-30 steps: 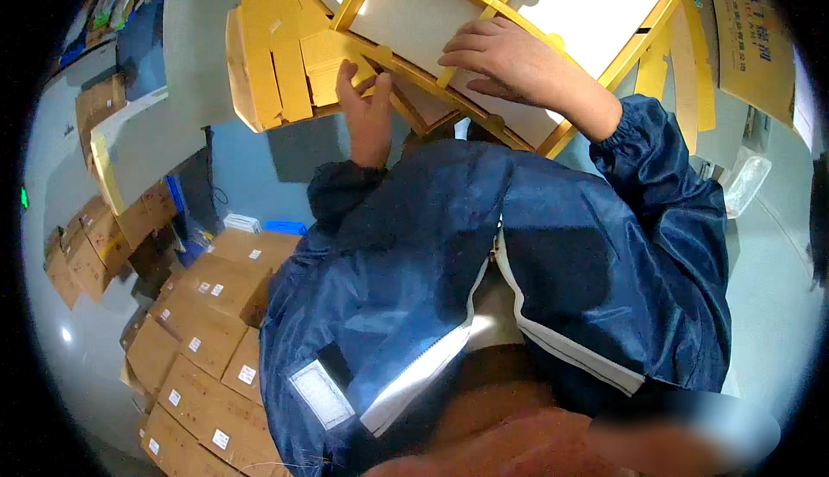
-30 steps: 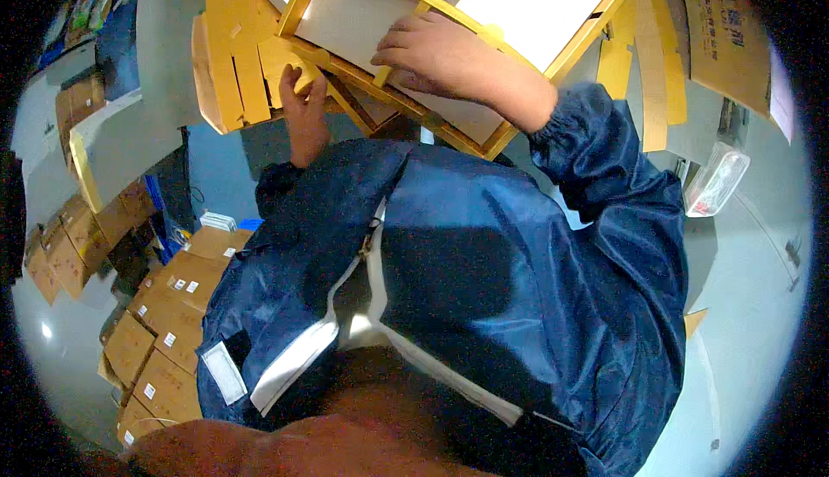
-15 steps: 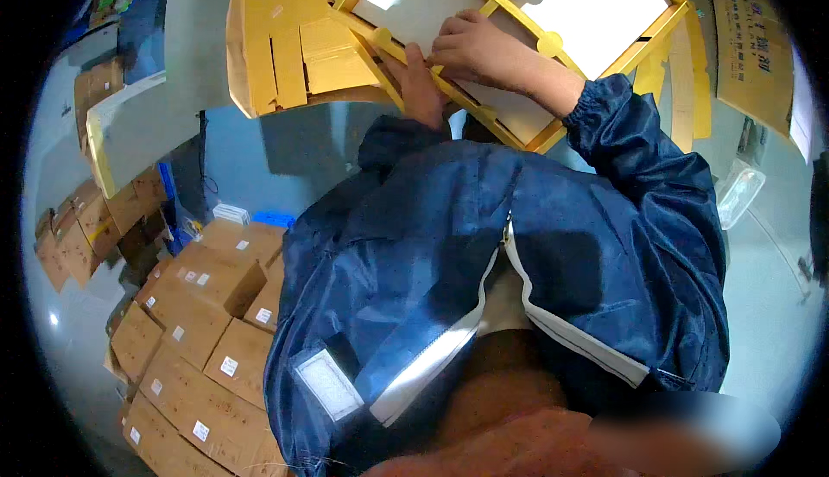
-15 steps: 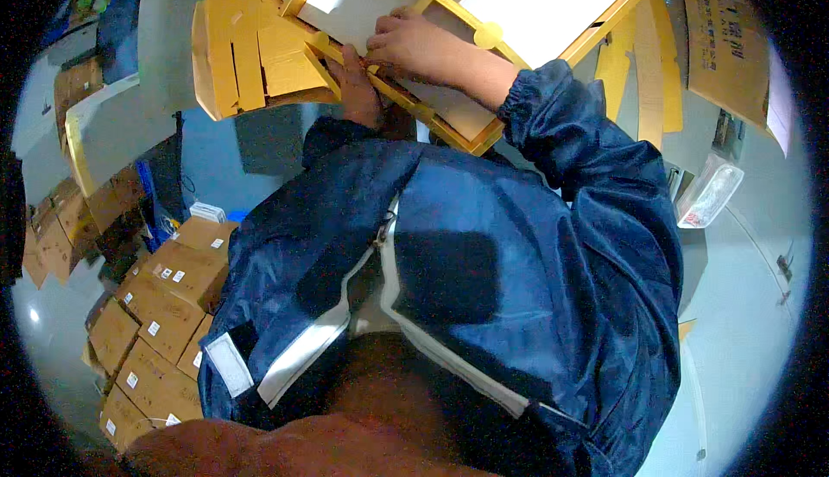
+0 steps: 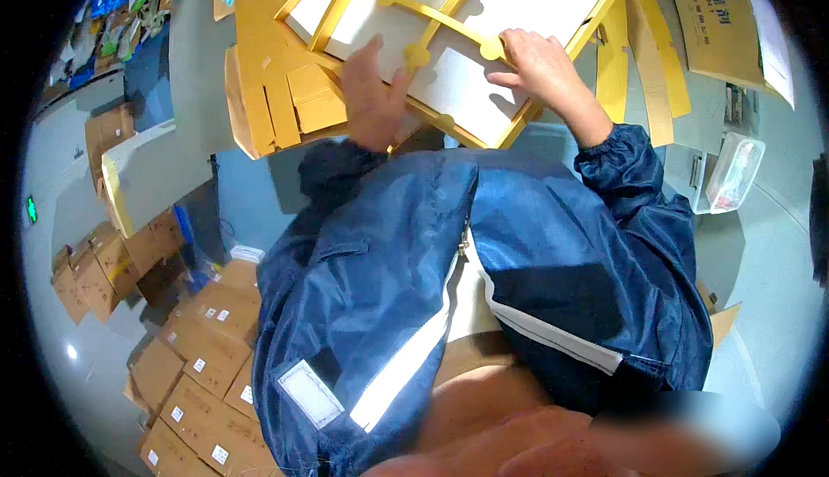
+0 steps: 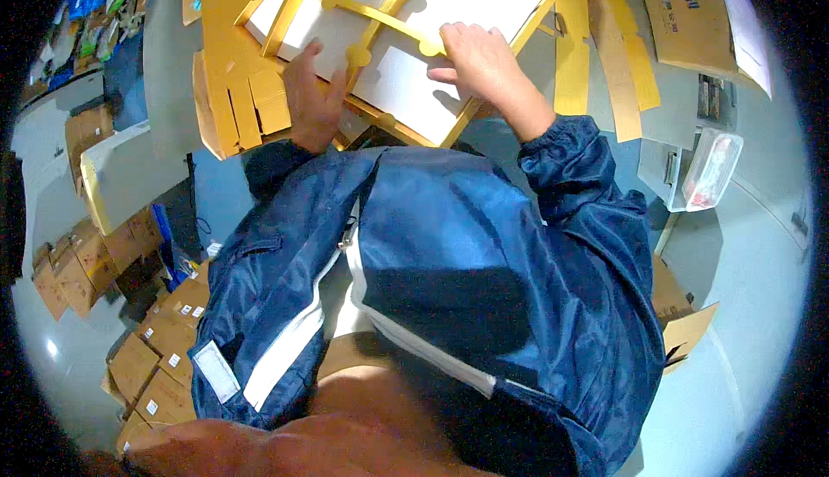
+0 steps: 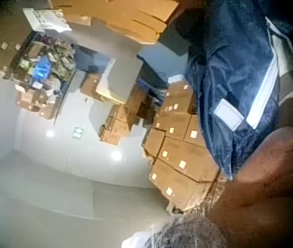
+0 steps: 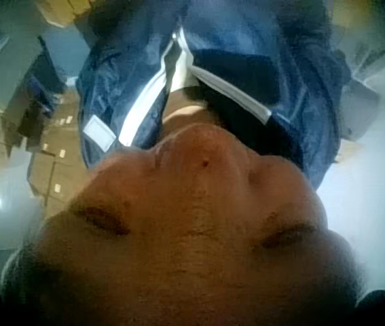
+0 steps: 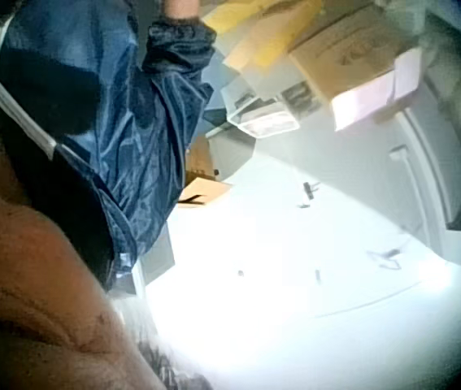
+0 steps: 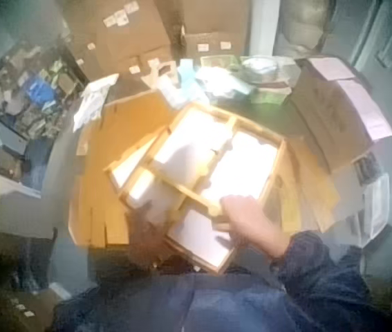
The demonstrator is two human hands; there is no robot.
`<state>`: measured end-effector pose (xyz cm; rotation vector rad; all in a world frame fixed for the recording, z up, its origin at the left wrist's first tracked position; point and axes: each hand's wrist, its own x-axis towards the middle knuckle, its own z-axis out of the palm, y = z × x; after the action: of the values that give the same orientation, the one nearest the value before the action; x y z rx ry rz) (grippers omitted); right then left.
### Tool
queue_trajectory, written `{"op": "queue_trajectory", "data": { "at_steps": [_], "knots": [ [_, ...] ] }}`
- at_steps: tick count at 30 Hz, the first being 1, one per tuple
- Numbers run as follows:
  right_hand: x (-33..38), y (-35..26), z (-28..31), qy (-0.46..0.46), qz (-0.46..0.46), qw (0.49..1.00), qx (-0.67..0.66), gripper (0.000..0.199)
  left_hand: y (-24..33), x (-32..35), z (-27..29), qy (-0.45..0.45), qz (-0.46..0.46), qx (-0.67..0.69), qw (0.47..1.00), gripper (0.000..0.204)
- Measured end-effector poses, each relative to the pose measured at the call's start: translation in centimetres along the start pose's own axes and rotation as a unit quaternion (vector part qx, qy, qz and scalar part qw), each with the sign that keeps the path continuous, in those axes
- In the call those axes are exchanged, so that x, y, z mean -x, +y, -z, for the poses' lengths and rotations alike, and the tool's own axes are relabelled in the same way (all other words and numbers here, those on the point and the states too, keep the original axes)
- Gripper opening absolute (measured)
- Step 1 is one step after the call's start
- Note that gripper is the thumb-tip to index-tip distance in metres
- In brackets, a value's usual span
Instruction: The person assembles yellow cardboard frames by placing white foam sheets into the trays and inserting pre-cut cardboard dividers. They handle the components by hand, fitting the pieces together to create a structured frame.
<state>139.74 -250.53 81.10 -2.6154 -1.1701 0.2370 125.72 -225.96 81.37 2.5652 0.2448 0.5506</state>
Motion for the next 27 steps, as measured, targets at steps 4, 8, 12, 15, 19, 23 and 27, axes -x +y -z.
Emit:
{"op": "queue_trajectory", "data": {
  "at_steps": [4,8,12,15,19,23,27],
  "knots": [
    [-0.2,0.2,-1.6,0.021,-0.037,0.999,-0.024,0.034,0.9,-4.4,-5.0,-0.097,-0.068,-0.051,0.992,0.026],
    [0.4,-0.4,-2.5,0.006,-0.028,0.998,0.059,0.039,0.3,-4.8,-7.0,-0.055,-0.106,-0.09,0.989,0.016],
    [-0.1,-1.1,-1.5,0.029,-0.042,0.998,0.04,0.051,-0.2,-4.7,-7.6,-0.063,-0.103,-0.112,0.986,0.015],
    [-3.3,-2.7,-0.3,0.125,-0.035,0.991,-0.037,0.045,-0.3,-5.2,-7.1,-0.07,-0.069,-0.084,0.992,0.016],
    [-7.3,-2.4,-3.1,-0.025,-0.118,0.988,-0.094,0.035,1.1,-7.8,-5.9,0.002,-0.076,-0.068,0.995,0.021],
    [-7.9,-1.6,-4.0,-0.029,-0.128,0.978,-0.162,0.037,-2.4,-8.3,-7.9,-0.074,-0.171,-0.159,0.97,0.039],
    [-7.6,-1.1,-4.9,-0.053,-0.152,0.97,-0.182,0.041,-2.2,-8.0,-8.6,-0.11,-0.15,-0.15,0.971,0.042]
  ]
}}
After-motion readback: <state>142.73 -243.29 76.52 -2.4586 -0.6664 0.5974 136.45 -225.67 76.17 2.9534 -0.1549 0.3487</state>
